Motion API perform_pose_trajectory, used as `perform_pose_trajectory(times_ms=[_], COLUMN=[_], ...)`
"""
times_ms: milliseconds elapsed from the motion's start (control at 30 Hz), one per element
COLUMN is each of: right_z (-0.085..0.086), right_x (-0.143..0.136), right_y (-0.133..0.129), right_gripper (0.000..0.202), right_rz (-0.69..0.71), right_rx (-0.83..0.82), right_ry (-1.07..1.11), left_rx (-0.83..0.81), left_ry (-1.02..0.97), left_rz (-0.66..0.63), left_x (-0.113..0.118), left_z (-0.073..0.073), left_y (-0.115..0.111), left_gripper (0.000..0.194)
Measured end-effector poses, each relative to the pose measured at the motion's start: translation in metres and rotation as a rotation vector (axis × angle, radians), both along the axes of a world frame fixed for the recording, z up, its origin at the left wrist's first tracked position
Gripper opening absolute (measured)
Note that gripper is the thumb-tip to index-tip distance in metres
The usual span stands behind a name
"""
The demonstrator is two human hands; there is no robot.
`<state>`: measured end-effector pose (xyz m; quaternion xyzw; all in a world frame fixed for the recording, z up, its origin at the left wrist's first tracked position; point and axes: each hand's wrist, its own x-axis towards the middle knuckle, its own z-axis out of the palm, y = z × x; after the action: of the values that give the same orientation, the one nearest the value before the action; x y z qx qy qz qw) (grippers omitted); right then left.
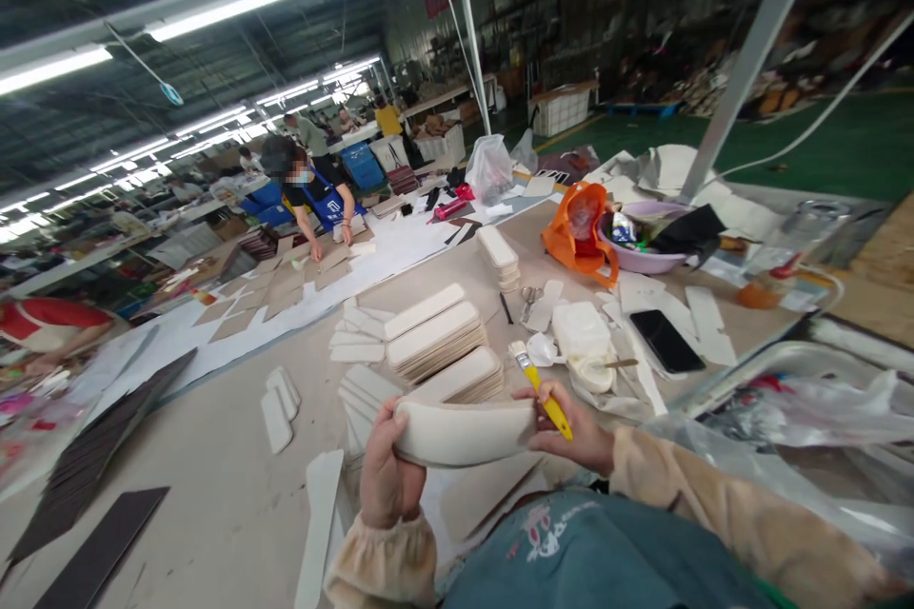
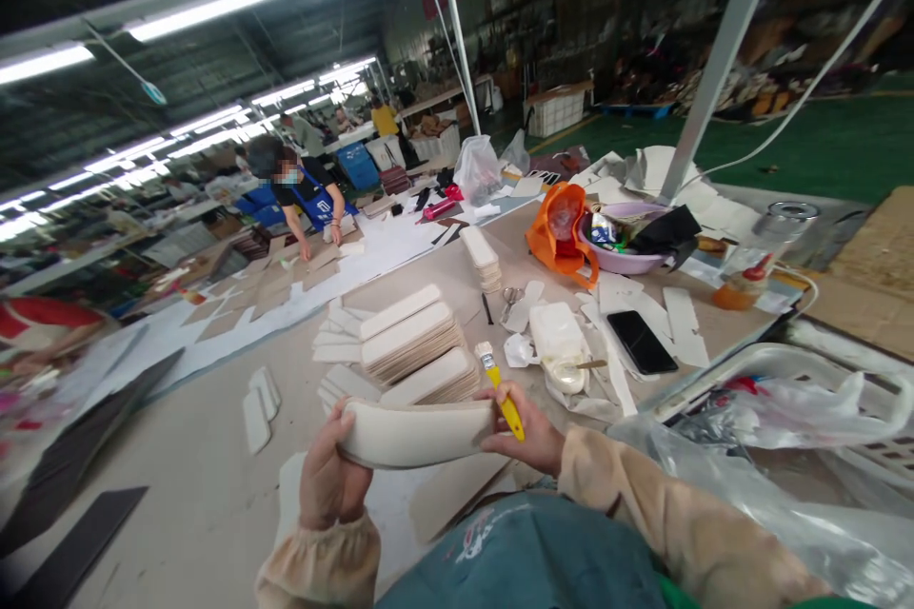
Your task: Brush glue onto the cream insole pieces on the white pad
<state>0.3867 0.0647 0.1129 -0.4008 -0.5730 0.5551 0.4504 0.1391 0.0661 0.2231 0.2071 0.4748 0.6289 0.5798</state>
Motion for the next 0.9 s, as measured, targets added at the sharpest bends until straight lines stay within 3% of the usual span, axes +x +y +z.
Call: perform_pose_trajectory(times_ms=[267, 467, 600, 733, 900], right_z=[0.025, 0.048, 0.053, 0.057, 0.064], right_x=[0.018, 0.032, 0.042, 0.053, 0.065], right_y=[0.006, 0.014, 0.016, 0.022, 0.028], right_gripper=[0.04, 0.037, 0.033, 0.031, 0.03], right_rz=[-0.213, -0.217, -0.215, -0.213, -0.237], right_rx=[0.058, 0.112, 0.158, 0.193, 0.216], right_ry=[0.002, -0.014, -0.062, -0.088, -0.118], left_rx=[-0.093, -0.062, -0.047, -0.024, -0.035], left_ry=[-0.083, -0.018, -0.011, 0.002, -0.132], left_rz=[0.246, 0.205, 0.241, 0.264, 0.249], left_x=[0.002, 0.018, 0.03, 0.04, 0.047], left_z=[-0.022, -0.043, -0.052, -0.054, -0.05], left_y=[-0.007, -0.024, -0.033, -0.038, -0.043], left_gripper=[0.017, 0.014, 0.01, 0.009, 0.012])
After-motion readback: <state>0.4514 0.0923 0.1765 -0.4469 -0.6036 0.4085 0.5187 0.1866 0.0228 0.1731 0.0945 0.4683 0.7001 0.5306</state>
